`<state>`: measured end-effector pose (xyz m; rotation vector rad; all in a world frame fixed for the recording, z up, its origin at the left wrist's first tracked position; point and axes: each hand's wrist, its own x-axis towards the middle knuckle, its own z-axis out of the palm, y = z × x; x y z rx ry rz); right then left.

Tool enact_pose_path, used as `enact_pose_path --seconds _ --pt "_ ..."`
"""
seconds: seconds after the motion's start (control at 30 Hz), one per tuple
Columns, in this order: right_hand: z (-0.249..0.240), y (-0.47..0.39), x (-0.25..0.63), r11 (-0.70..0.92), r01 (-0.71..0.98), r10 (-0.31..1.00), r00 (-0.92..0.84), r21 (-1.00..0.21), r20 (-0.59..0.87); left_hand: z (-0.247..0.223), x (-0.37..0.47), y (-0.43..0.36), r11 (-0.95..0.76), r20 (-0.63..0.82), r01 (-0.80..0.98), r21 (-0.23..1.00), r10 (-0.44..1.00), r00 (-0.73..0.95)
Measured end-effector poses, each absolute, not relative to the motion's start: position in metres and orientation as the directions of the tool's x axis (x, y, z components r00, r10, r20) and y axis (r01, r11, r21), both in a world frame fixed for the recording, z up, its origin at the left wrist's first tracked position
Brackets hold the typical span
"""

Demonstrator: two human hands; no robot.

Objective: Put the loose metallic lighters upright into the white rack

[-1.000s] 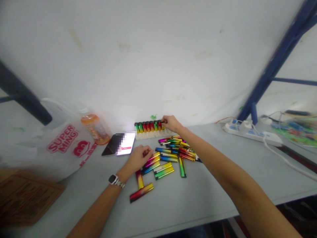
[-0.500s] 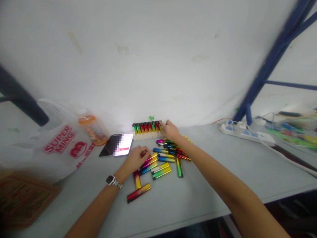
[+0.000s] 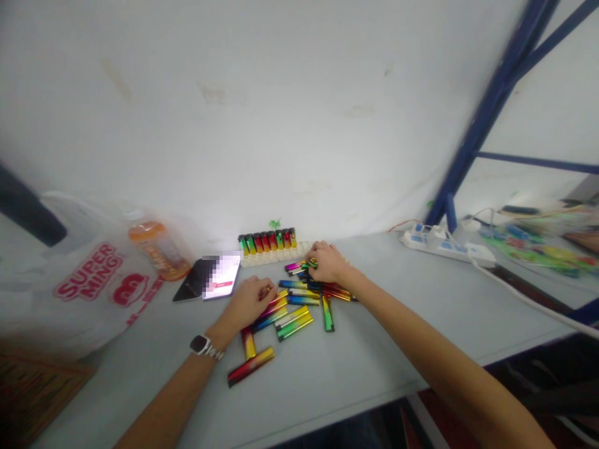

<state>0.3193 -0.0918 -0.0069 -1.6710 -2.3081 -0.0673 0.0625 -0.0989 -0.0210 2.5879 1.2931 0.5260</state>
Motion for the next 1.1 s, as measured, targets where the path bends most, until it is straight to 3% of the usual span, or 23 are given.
enact_pose_path --seconds 0.2,0.3,0.37,0.43,0.53,0.6,0.7,0.83,0.93,1.1 --pt "0.001 -0.081 0.320 0.310 0.947 0.936 -0.289 -0.083 0.203 -0.014 0.068 -0.104 -0.580 0.202 0.760 0.293 0.815 0.544" --pt "0.001 -0.074 0.318 0.349 0.932 0.914 -0.317 -0.093 0.252 -0.014 0.068 -0.104 -0.574 0.201 0.764 0.295 0.819 0.537" --pt "0.000 -0.071 0.314 0.391 0.903 0.889 -0.320 -0.180 0.329 -0.016 0.068 -0.103 -0.578 0.213 0.761 0.295 0.816 0.537" --pt "-0.001 -0.072 0.309 0.425 0.833 0.868 -0.264 -0.353 0.421 -0.017 0.068 -0.103 -0.582 0.225 0.760 0.289 0.813 0.537" --pt "-0.004 -0.075 0.294 0.453 0.595 0.856 -0.081 -0.664 0.511 -0.017 0.067 -0.103 -0.584 0.231 0.759 0.287 0.811 0.537" --pt "-0.006 -0.078 0.280 0.453 0.378 0.865 0.036 -0.808 0.501 -0.017 0.067 -0.103 -0.582 0.231 0.760 0.290 0.813 0.534" --pt "-0.011 -0.084 0.258 0.401 0.066 0.901 0.153 -0.914 0.406 -0.017 0.066 -0.103 -0.583 0.231 0.757 0.294 0.812 0.536" --pt "-0.015 -0.097 0.236 0.294 -0.224 0.948 0.192 -0.929 0.254 -0.021 0.063 -0.101 -0.591 0.241 0.746 0.307 0.807 0.540" --pt "-0.017 -0.109 0.228 0.235 -0.227 0.966 0.164 -0.945 0.201 -0.024 0.062 -0.100 -0.590 0.246 0.740 0.323 0.807 0.536" --pt "-0.024 -0.125 0.222 0.329 0.075 0.894 0.296 -0.941 0.336 -0.023 0.063 -0.101 -0.591 0.251 0.733 0.335 0.807 0.535"
